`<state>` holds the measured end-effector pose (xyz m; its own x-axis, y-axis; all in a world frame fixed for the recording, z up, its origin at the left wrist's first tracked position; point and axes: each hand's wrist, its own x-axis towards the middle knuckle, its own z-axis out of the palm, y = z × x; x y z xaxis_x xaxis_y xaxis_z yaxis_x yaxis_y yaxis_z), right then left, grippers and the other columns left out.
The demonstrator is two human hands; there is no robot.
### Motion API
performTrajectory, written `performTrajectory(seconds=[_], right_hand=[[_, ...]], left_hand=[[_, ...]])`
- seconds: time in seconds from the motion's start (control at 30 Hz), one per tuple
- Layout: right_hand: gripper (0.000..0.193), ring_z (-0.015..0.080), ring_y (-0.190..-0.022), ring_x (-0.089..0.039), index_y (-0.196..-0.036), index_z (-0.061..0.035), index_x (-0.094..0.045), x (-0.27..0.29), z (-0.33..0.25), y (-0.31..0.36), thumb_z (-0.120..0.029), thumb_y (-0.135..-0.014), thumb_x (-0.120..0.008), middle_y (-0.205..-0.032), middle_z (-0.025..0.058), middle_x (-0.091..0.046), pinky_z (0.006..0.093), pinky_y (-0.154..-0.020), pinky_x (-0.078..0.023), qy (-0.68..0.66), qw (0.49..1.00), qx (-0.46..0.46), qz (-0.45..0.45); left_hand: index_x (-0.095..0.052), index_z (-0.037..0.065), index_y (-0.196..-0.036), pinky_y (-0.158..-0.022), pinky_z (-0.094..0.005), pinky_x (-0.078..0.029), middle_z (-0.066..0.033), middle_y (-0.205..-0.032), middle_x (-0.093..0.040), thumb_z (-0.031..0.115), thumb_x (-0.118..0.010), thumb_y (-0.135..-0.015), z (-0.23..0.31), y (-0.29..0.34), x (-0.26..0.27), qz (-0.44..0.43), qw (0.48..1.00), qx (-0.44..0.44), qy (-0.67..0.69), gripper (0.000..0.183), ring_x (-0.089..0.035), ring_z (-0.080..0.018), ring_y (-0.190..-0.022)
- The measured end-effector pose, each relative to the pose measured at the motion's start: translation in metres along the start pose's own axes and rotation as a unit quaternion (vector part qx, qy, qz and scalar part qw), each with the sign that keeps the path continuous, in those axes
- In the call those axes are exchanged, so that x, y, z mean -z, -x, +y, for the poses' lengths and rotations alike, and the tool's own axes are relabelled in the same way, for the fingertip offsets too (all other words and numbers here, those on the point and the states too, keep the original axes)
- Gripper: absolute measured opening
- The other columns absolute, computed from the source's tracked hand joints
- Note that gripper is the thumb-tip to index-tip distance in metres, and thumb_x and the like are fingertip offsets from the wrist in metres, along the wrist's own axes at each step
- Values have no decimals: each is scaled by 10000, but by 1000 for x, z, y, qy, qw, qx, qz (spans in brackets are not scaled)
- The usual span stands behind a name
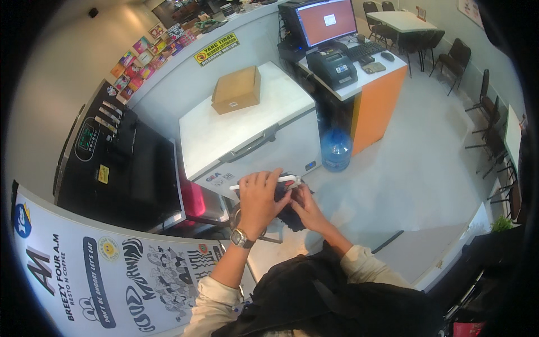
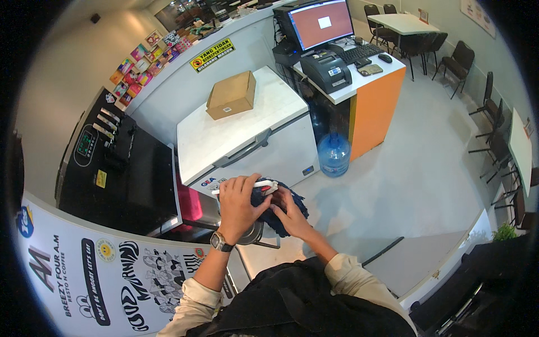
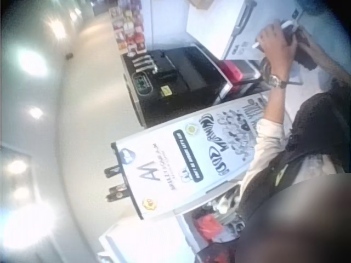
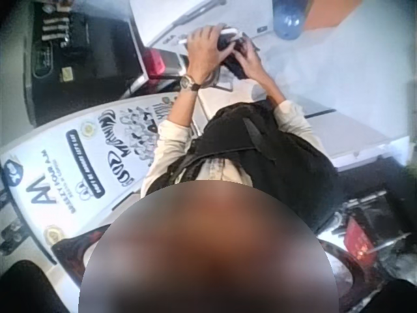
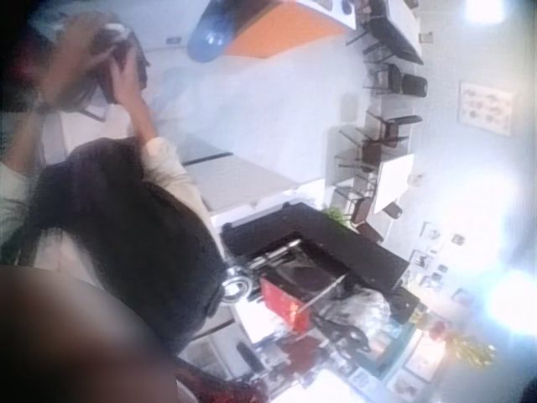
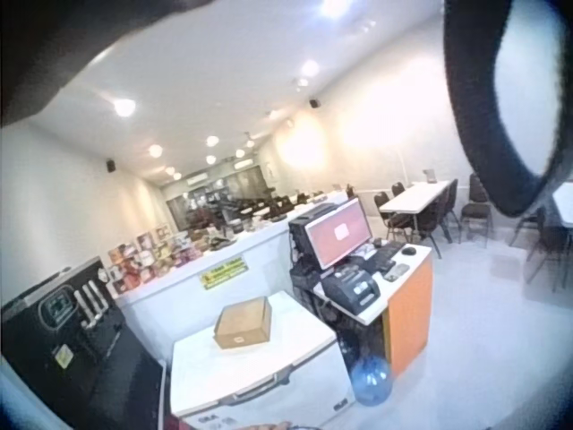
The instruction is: The person assembles a mop by attaching a blue mop head to a white handle. They insert the handle into the mop head, secure it with a red locking mechanism, and adjust the fabric strands to ensure a proper fit. The person then lifts the assembled mop to inspect the connection.
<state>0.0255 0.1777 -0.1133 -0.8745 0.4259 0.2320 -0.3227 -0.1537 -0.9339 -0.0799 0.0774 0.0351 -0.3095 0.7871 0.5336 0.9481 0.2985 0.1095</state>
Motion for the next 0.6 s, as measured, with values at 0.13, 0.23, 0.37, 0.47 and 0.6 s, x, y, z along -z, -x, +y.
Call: performTrajectory(seconds=[0.13,0.23,0.37,0.47,0.6], right_hand=[[526,249,-1392,-428,-1513,-31,-277,-7,13,14,-111,-1047,-506,-1473,184,-435,382,-1147,-354,-20,999,-44,-18],[414,245,-1278,-554,-1439,-18,-420,-1,32,25,-174,-1063,-502,-1377,140,-550,358,-1034,-464,82,990,-99,-48],[341,232,-1099,-668,-1339,-16,-551,26,36,40,-213,-1062,-520,-1243,100,-658,325,-875,-544,71,956,-231,-167],[323,232,-1025,-695,-1317,-28,-586,34,-12,40,-204,-1050,-547,-1217,107,-676,324,-819,-560,-120,933,-298,-160],[310,229,-919,-709,-1286,-5,-607,75,-8,49,-188,-1039,-568,-1097,146,-704,326,-768,-566,-171,936,-290,-97]], left_hand=[[-675,125,-1086,-844,-418,-411,-50,-920,-640,307,-854,-633,-26,21,4,44,998,37,-9,520,-599,-269,-916],[-692,126,-1033,-808,-407,-413,-45,-901,-655,315,-864,-600,-40,42,16,87,995,49,-14,502,-609,-262,-872],[-701,92,-993,-757,-390,-441,-75,-890,-671,210,-868,-589,-49,61,40,187,977,101,4,453,-618,-277,-824],[-702,67,-1005,-797,-390,-469,-99,-913,-682,138,-843,-639,-55,81,65,274,939,204,34,399,-630,-295,-838],[-652,45,-1107,-740,-251,-455,-22,-946,-614,-23,-792,-738,-51,91,103,364,879,282,126,401,-569,-105,-818]])
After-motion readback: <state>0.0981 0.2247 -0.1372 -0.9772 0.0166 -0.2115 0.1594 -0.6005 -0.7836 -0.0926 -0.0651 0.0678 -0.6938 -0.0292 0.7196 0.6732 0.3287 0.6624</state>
